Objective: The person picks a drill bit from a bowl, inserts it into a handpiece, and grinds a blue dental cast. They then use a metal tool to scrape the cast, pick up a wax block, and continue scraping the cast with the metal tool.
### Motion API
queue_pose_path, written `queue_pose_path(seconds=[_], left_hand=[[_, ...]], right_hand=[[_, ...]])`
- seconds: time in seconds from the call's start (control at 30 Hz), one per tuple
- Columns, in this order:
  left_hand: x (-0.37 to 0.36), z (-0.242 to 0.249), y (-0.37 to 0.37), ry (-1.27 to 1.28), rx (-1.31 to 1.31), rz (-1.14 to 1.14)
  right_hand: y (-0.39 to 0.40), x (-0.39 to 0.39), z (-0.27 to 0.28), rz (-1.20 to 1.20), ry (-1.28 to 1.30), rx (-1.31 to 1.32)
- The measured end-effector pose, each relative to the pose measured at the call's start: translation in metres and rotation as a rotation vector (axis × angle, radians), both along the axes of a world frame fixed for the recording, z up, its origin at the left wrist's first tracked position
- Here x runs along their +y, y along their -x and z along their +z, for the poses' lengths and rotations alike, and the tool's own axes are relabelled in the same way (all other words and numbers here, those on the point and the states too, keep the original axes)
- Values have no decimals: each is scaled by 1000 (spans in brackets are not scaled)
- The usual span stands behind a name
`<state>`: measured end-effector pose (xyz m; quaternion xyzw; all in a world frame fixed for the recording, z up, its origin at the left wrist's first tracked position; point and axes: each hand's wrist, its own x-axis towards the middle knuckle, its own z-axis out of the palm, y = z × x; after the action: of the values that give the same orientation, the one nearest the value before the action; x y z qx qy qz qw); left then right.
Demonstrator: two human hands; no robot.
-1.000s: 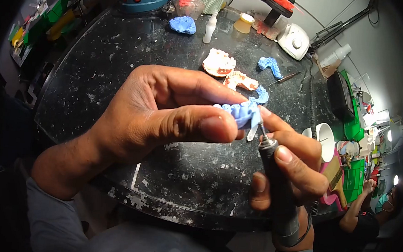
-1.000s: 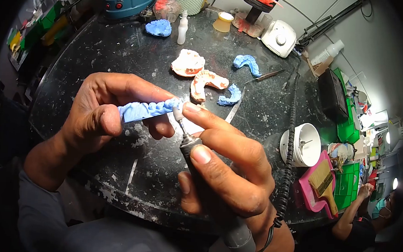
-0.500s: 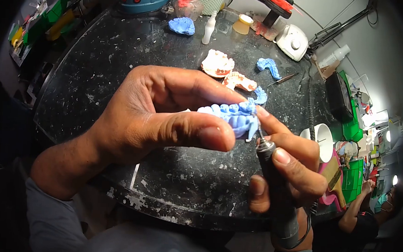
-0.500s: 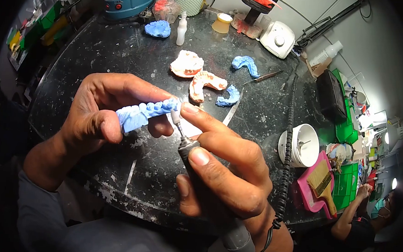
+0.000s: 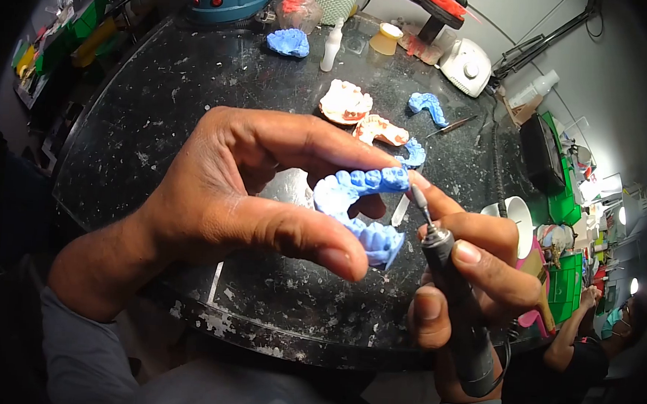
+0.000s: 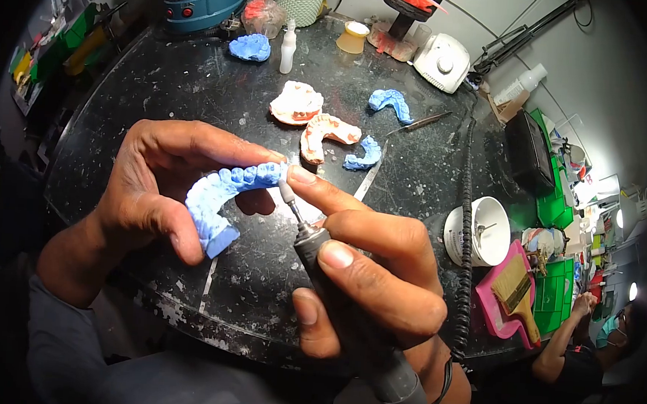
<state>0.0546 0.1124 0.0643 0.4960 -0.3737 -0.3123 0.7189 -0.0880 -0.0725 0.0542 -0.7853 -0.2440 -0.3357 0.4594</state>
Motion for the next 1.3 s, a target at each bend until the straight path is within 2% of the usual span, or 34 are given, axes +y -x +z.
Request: queue_pose_path(seconds=[0.07, 0.2, 0.47, 0.57, 0.7, 0.8, 0.9, 1.13, 1.23, 1.3], left_hand=[[0, -3, -1, 27, -26, -6], [1, -4, -3, 46, -126, -8], [2, -3, -3, 26, -131, -1], [3, -4, -3, 7, -128, 6], [4, -1, -4, -33, -187, 15], [1, -5, -4, 55, -162, -10], [4, -2, -4, -12, -178, 1], [4, -2, -3, -1, -107, 4], [4, -5, -5, 54, -176, -25], [5, -1, -4, -18, -135, 3]], right_hand=[[2, 0, 0, -25, -1, 56], [-3, -2, -1, 1, 27, 0], [-4, -3, 1, 46, 48, -47], [-2, -2, 2, -10, 53, 44], [-6, -3, -2, 44, 42, -53], [-6, -3, -1, 51, 31, -63], [-6, -2, -2, 51, 29, -64], [-10, -5, -3, 95, 23, -102], [-5, -2, 2, 65, 43, -40], [-8, -4, 0, 73, 40, -72]])
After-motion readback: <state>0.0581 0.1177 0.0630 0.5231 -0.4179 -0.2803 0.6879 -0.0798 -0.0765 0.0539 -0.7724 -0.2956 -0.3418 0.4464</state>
